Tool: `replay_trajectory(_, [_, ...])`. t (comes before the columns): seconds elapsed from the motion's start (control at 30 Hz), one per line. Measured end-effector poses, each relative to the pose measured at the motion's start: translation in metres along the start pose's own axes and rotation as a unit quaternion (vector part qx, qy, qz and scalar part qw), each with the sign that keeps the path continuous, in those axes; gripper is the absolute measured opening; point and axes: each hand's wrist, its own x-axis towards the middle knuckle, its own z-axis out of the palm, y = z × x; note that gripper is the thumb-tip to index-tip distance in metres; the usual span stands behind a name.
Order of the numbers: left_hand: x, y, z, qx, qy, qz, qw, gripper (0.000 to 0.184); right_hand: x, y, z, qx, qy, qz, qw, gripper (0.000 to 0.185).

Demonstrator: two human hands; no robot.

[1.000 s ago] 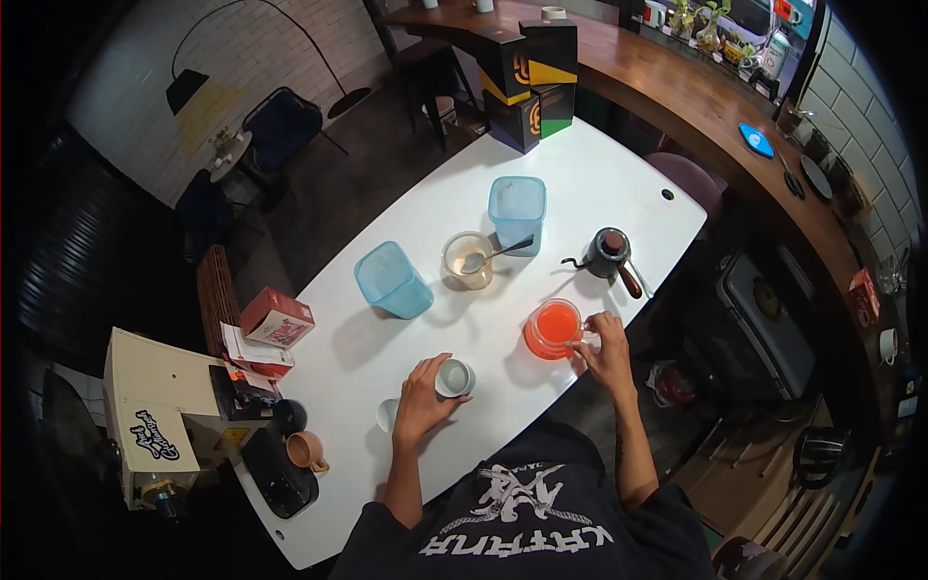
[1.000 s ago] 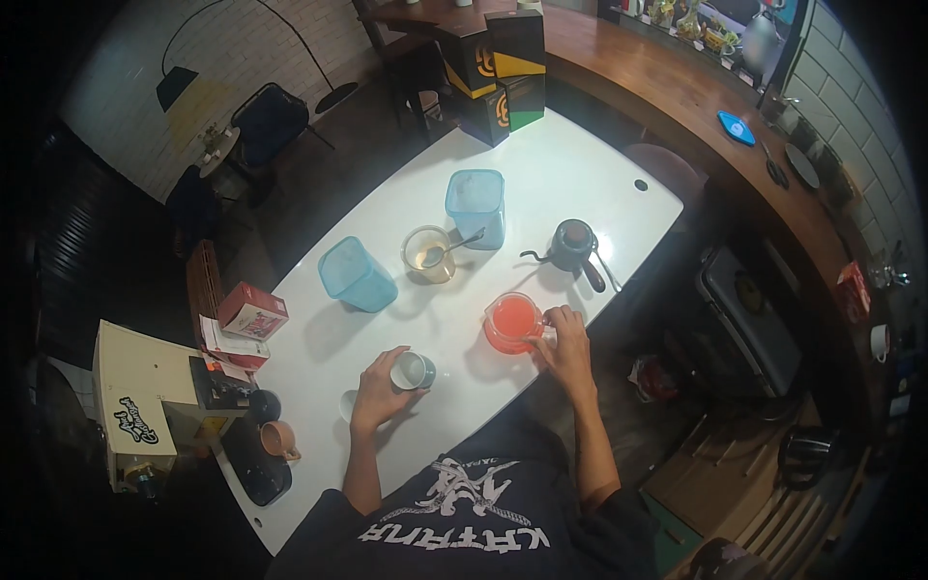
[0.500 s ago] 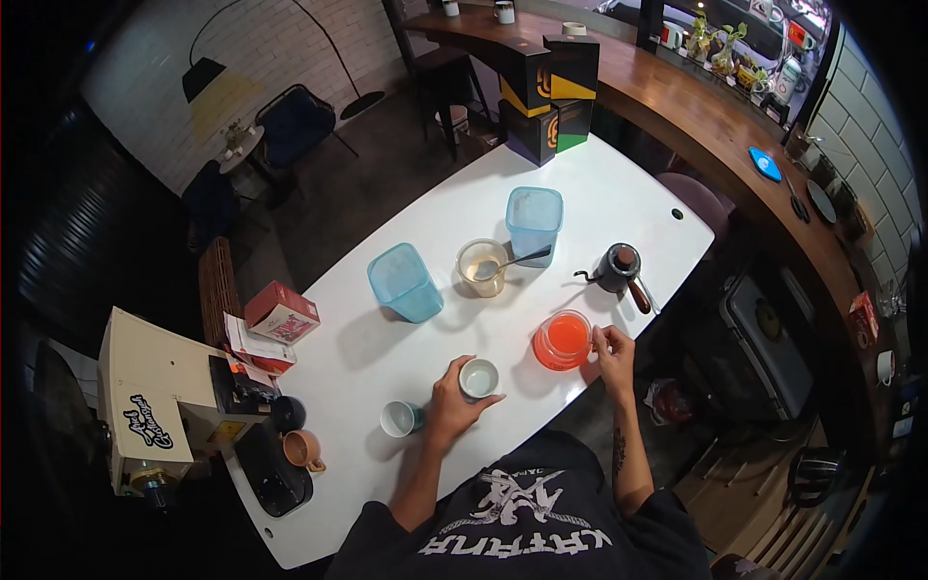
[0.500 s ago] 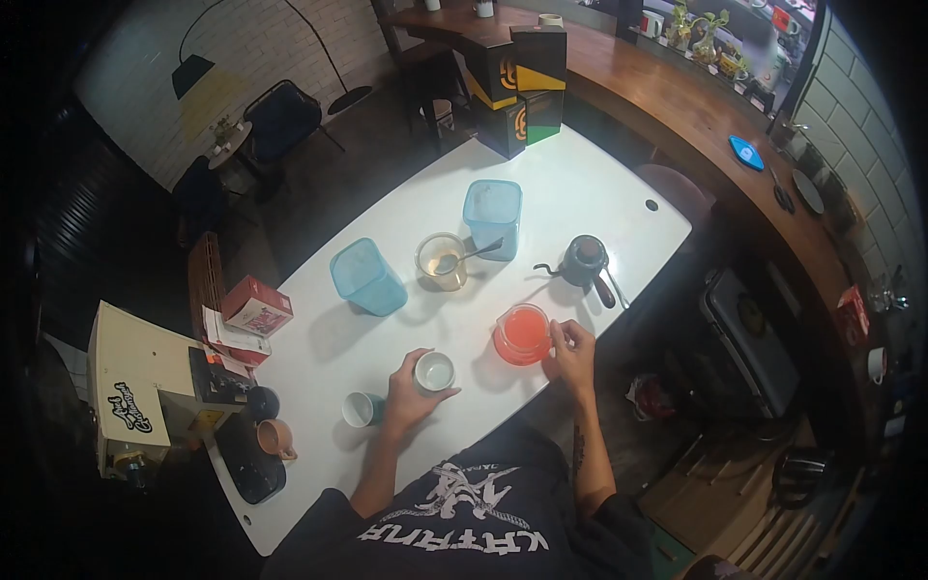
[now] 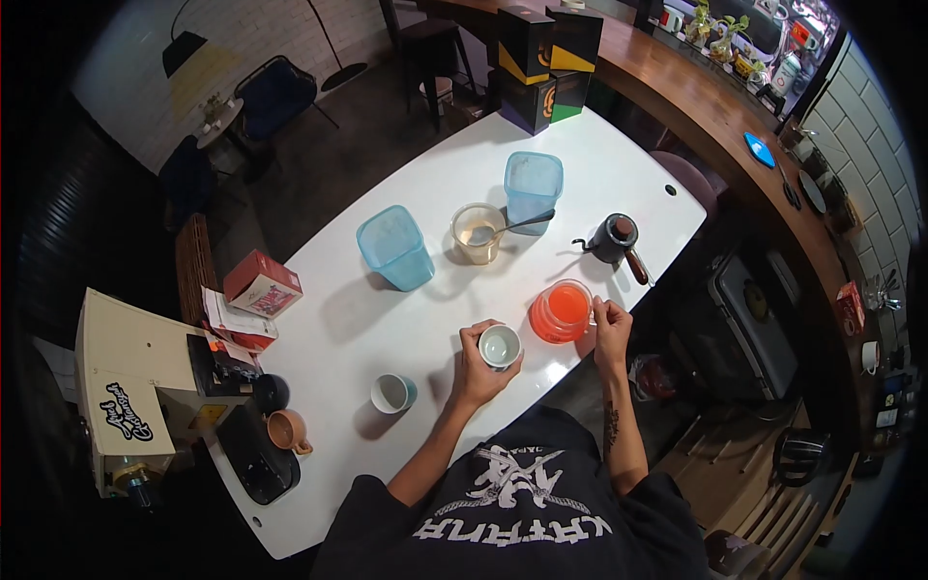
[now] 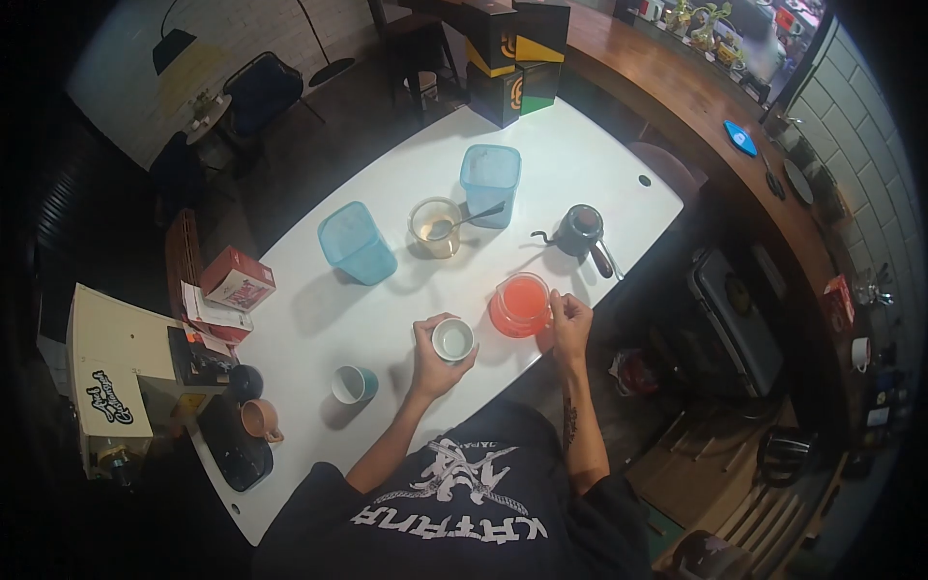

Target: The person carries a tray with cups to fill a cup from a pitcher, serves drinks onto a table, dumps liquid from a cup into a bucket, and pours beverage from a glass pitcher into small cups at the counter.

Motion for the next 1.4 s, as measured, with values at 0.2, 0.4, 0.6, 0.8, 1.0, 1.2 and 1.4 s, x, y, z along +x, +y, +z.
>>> replay_trajectory(0.2, [0.004,-0.013,-0.003,-0.036,0.004,-0.029,0.999,0.064,-0.001,-0.006,-0.014,-0.009,-0.035,-0.038,0.999,0.031])
replay_trajectory(0.4, [0.006,-0.006,-0.011,-0.035,-0.057,-0.085,0.994,0.056,-0.005,-0.039,-0.014,-0.036,-0.064,-0.036,0.997,0.031])
replay_trajectory(0.6, [0.008,0.004,-0.015,-0.038,-0.065,-0.113,0.991,0.054,-0.014,-0.063,-0.005,-0.044,-0.109,-0.021,0.993,0.032])
replay_trajectory(0.8, [0.006,0.000,-0.016,-0.043,-0.071,-0.107,0.991,0.057,-0.022,-0.072,0.004,-0.103,-0.151,-0.008,0.983,0.035])
replay_trajectory(1.0, [0.006,-0.002,-0.016,-0.038,-0.072,-0.110,0.991,0.059,-0.031,-0.081,0.017,-0.180,-0.157,-0.030,0.971,0.037])
replay_trajectory(1.2, [0.006,-0.001,-0.018,-0.057,-0.081,-0.112,0.989,0.060,-0.037,-0.092,0.027,-0.243,-0.151,-0.042,0.957,0.037])
replay_trajectory(1.4, [0.007,-0.003,-0.020,-0.108,-0.090,-0.099,0.985,0.063,-0.037,-0.104,0.032,-0.311,-0.160,-0.055,0.935,0.036])
